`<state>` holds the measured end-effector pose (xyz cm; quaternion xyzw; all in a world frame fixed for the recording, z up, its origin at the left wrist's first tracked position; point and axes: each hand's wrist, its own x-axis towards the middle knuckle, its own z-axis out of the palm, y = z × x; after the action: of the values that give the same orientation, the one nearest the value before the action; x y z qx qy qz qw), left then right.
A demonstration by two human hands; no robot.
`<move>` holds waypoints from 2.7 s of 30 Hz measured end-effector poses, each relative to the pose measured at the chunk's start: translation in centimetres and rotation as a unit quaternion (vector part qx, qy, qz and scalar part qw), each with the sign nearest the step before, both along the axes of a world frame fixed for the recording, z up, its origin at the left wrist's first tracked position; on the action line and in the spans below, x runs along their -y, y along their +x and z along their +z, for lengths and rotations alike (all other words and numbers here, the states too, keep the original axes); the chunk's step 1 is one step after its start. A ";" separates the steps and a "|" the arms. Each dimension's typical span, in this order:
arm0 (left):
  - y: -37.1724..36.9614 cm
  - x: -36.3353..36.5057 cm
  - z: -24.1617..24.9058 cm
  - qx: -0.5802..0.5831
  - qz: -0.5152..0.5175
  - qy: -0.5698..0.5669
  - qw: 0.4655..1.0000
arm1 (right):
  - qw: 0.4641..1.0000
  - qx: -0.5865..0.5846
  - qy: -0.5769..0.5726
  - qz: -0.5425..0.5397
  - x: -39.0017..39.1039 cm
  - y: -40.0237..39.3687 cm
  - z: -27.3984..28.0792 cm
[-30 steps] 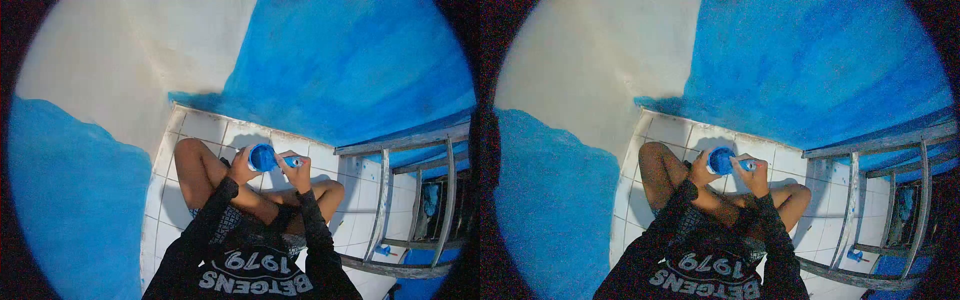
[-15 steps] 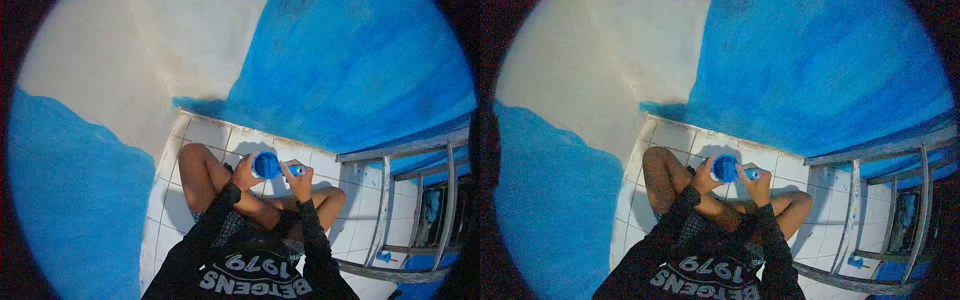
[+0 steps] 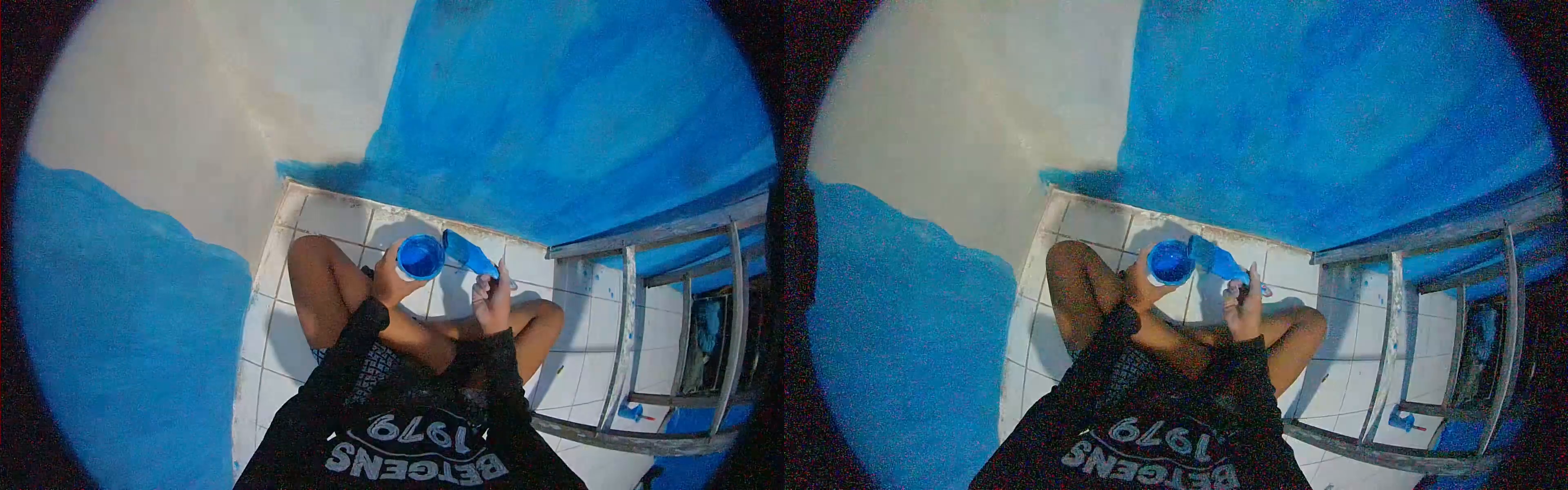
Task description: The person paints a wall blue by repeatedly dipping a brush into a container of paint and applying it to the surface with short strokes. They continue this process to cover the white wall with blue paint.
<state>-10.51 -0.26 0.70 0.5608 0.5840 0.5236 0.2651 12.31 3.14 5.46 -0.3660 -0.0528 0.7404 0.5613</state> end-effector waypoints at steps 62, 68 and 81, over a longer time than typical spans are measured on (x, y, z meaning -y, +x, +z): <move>3.2 3.5 16.2 -0.067 0.167 0.082 0.980 | 0.972 0.117 0.200 -0.038 0.6 -0.9 12.6; 3.2 3.8 15.7 -0.065 0.121 0.072 0.988 | 0.980 0.132 0.146 0.010 1.4 -0.1 13.7; -10.2 -2.1 9.0 -0.099 -0.058 0.038 0.993 | 0.966 0.172 0.173 -0.083 -2.0 -8.3 11.0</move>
<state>-20.75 1.81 9.74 0.6526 0.5532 0.4712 0.2145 3.99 5.18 16.50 -0.3885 -0.2451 0.5966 0.6581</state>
